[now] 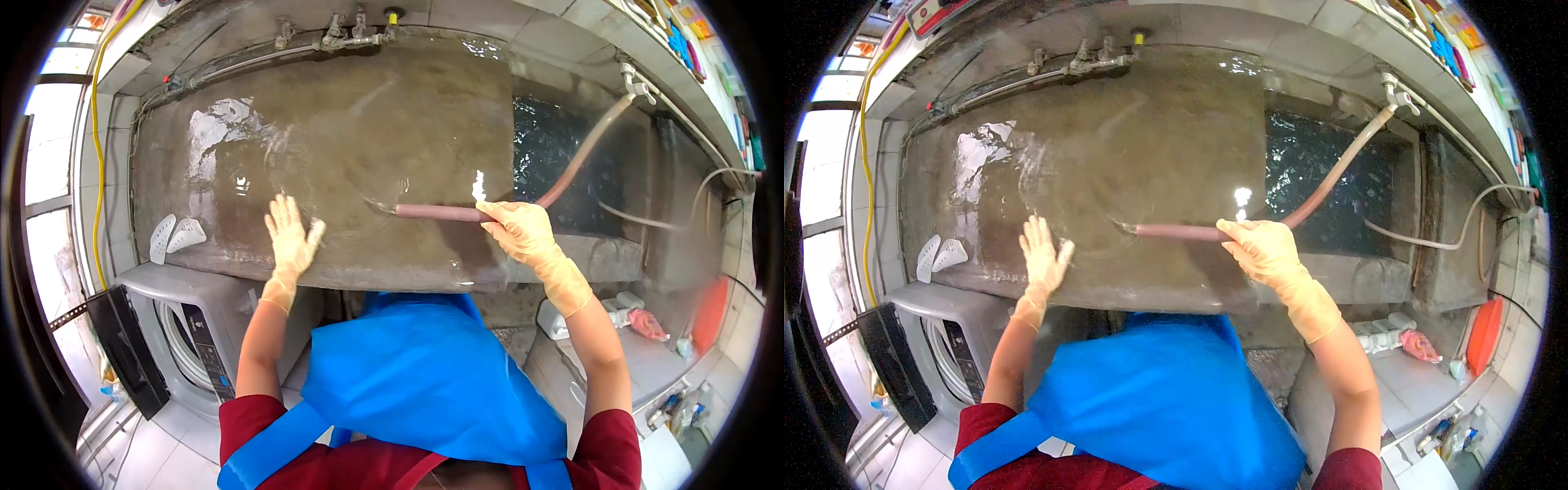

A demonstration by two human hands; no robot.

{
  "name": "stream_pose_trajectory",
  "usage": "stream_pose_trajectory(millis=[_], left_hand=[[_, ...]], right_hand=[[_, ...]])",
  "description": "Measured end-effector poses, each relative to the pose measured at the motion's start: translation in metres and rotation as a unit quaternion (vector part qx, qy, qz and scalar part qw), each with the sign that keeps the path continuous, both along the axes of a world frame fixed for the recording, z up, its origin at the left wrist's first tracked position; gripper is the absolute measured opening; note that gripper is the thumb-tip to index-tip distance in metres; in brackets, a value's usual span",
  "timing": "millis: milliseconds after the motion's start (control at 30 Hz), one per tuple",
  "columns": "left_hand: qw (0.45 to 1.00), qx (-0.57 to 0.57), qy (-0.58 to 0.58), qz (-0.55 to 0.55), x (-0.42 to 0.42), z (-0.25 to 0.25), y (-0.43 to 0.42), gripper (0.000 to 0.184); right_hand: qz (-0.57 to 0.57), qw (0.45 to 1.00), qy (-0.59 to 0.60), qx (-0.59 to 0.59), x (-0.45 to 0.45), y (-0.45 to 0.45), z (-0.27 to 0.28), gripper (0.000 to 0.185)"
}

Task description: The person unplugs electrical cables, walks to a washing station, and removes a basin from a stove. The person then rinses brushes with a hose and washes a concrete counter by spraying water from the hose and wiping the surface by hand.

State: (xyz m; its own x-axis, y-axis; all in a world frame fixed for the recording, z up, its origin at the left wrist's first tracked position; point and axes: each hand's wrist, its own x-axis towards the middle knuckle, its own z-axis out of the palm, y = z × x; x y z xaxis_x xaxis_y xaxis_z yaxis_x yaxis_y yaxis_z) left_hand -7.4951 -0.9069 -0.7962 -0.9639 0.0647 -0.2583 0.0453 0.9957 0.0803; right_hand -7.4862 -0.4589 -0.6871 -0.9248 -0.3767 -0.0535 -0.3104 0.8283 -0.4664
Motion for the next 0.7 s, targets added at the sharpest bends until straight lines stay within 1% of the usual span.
stream_pose_trajectory(millis=[67,133,200,300,333,400,533,600,633,700], left_hand=[[0.998,0.035,0.001,-0.061,0.021,0.005,0.028,0.102],[0.995,0.028,-0.018,-0.096,0.030,0.007,0.055,0.118],[0.991,0.017,-0.041,-0.124,0.035,0.014,0.082,0.125],[0.986,0.044,-0.063,-0.146,0.033,0.019,0.113,0.130],[0.985,0.047,-0.063,-0.153,0.033,0.017,0.125,0.130],[0.965,0.108,-0.055,-0.232,0.029,0.014,0.155,0.131],[0.938,0.139,-0.039,-0.314,0.007,0.002,0.236,0.129],[0.929,0.173,0.004,-0.328,-0.005,-0.009,0.274,0.127],[0.931,0.165,0.009,-0.327,-0.013,-0.013,0.293,0.124],[0.935,0.160,0.037,-0.315,-0.030,-0.016,0.328,0.114]], right_hand=[[-0.009,1.000,-0.023,0.008,0.012,0.007,0.004,0.033],[-0.019,0.999,-0.031,0.016,0.024,0.016,0.006,0.032],[-0.030,0.998,-0.039,0.026,0.037,0.028,0.006,0.032],[-0.041,0.998,-0.033,0.033,0.057,0.049,0.004,0.032],[-0.048,0.998,-0.033,0.036,0.063,0.055,0.005,0.032],[-0.061,0.997,-0.034,0.041,0.071,0.067,0.006,0.032],[-0.112,0.990,-0.060,0.061,0.073,0.082,0.015,0.032],[-0.159,0.983,-0.074,0.063,0.070,0.090,0.018,0.032],[-0.161,0.982,-0.073,0.066,0.069,0.096,0.017,0.032],[-0.220,0.973,-0.053,0.049,0.064,0.106,0.014,0.034]])
